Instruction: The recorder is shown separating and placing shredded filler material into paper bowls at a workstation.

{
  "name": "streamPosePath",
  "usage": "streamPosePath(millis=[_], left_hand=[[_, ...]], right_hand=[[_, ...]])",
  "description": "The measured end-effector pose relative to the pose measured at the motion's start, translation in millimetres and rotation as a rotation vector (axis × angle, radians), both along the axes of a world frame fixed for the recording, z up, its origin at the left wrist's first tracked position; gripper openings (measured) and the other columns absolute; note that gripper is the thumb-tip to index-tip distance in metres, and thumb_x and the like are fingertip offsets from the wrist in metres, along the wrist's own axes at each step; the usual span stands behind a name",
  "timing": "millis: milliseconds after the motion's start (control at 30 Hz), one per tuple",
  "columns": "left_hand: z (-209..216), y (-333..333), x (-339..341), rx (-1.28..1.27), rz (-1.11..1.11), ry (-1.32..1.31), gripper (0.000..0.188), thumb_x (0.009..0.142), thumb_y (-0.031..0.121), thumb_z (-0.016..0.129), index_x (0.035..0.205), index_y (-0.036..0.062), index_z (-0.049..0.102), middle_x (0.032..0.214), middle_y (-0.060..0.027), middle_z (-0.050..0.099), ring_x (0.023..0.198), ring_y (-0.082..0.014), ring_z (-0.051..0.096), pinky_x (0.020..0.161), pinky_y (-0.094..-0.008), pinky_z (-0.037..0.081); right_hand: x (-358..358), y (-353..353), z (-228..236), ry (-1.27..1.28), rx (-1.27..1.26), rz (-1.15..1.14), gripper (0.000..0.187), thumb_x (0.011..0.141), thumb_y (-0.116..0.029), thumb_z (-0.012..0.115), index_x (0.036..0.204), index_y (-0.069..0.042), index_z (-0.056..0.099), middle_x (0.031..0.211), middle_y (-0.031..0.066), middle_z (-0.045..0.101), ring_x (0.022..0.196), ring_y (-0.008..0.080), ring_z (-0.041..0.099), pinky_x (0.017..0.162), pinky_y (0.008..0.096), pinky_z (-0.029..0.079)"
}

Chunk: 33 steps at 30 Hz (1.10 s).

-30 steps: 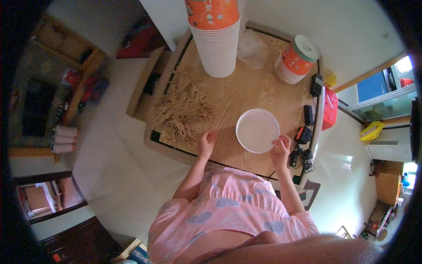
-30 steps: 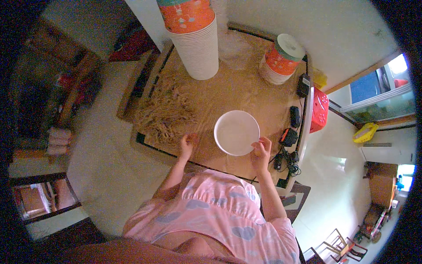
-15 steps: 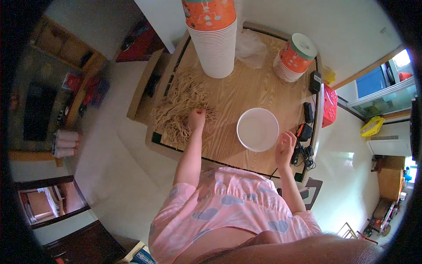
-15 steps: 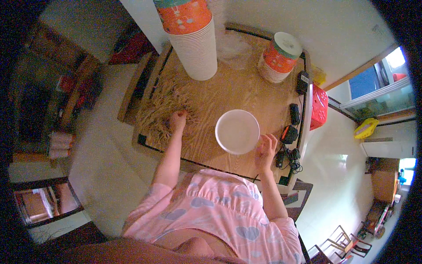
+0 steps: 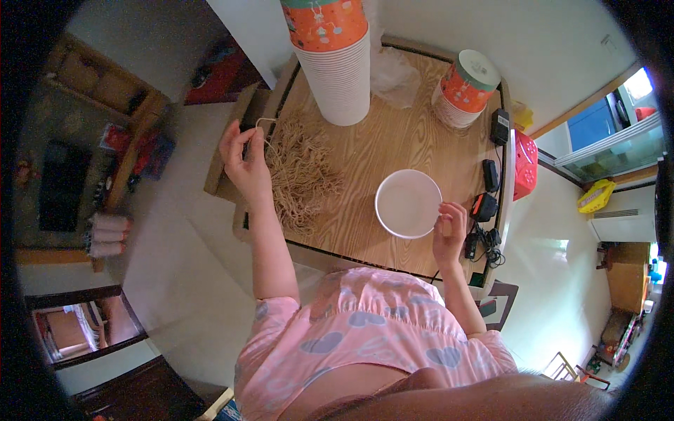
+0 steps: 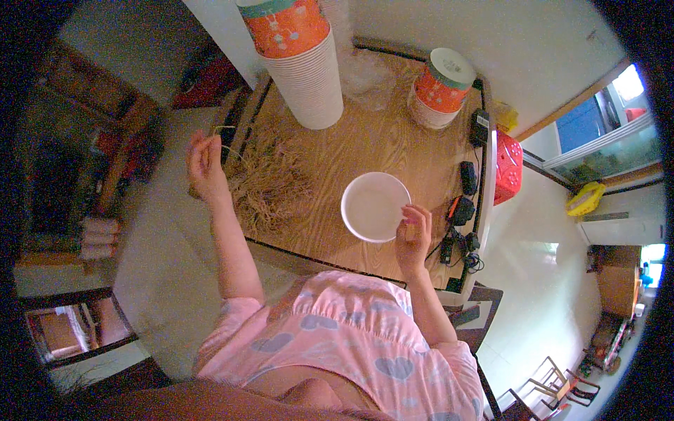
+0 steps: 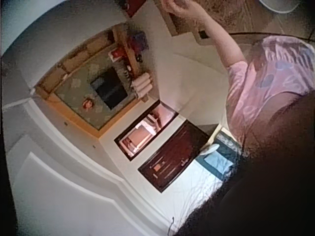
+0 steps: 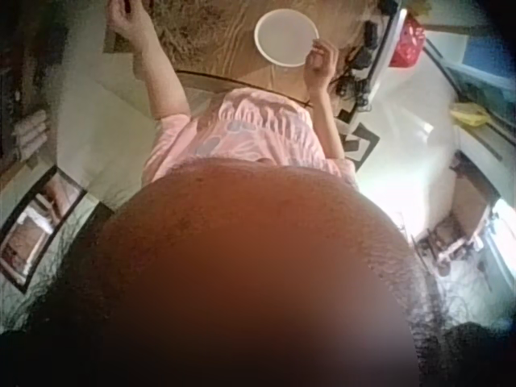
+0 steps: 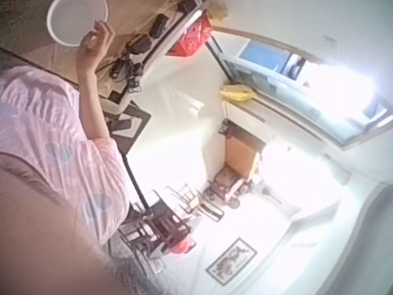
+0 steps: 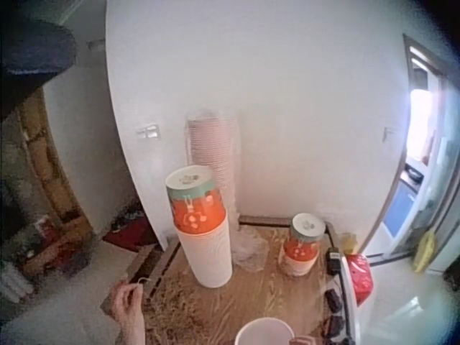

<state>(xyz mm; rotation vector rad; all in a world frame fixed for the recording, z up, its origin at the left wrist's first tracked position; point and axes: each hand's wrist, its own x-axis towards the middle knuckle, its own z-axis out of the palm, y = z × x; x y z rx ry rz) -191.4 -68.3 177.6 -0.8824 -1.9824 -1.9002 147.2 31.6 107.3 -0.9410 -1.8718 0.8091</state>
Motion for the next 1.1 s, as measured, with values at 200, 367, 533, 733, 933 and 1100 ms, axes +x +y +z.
streamPosePath(millis=[200,367,533,733,933,1100], left_hand=[[15.1,-13.5,1.4,0.010,-0.091,-0.146,0.012,0.079,0.012,0.060,0.086,0.0025,0.056,0.100,-0.0084,0.055,0.095,-0.0154,0.052,0.083,-0.0281,0.042],[45.8,-13.5,42.4,0.115,-0.371,-0.399,0.008,0.081,0.013,0.058,0.083,0.0049,0.056,0.072,0.0000,0.056,0.065,-0.0077,0.051,0.061,-0.0193,0.041],[5.5,-4.9,130.1,-0.370,-0.691,-0.340,0.007,0.079,0.011,0.059,0.080,0.0039,0.059,0.069,0.0020,0.057,0.061,-0.0026,0.048,0.052,-0.0201,0.039],[-50.2,-22.3,182.8,-0.556,-0.802,-0.412,0.008,0.075,0.008,0.062,0.080,0.0012,0.060,0.056,0.0024,0.049,0.050,-0.0034,0.039,0.044,-0.0209,0.032],[-60.9,-21.6,191.3,-0.556,-0.760,-0.416,0.009,0.074,0.008,0.063,0.080,0.0006,0.062,0.054,0.0042,0.045,0.049,-0.0024,0.036,0.043,-0.0209,0.028],[-44.5,-12.0,198.3,-0.571,-0.833,-0.429,0.008,0.076,0.007,0.062,0.079,-0.0002,0.061,0.059,0.0046,0.048,0.052,-0.0021,0.038,0.045,-0.0186,0.031]], right_hand=[[-10.1,-11.1,11.2,0.042,-0.003,0.053,0.027,0.069,0.012,0.047,0.090,-0.002,0.052,0.096,0.0133,0.052,0.085,0.0230,0.052,0.072,0.0289,0.043],[-11.1,-15.8,16.0,0.074,-0.038,0.088,0.018,0.071,0.009,0.053,0.087,-0.001,0.054,0.089,0.0112,0.056,0.080,0.0196,0.055,0.070,0.0270,0.044],[-28.8,-33.4,28.1,0.367,-0.541,0.309,0.014,0.079,0.001,0.056,0.092,-0.001,0.056,0.093,0.0084,0.057,0.085,0.0130,0.054,0.075,0.0231,0.043],[-5.7,-28.6,-4.6,0.138,-0.634,0.582,0.023,0.077,0.002,0.058,0.099,-0.001,0.054,0.099,0.0051,0.055,0.090,0.0105,0.052,0.076,0.0233,0.045],[-3.8,-27.1,14.8,0.144,-0.564,0.588,0.036,0.071,0.003,0.063,0.106,-0.002,0.052,0.099,0.0046,0.054,0.087,0.0106,0.053,0.076,0.0242,0.045],[7.8,-25.1,4.4,0.033,-0.634,0.520,0.019,0.074,-0.004,0.062,0.093,-0.002,0.058,0.076,0.0025,0.059,0.072,0.0078,0.053,0.067,0.0228,0.044]])
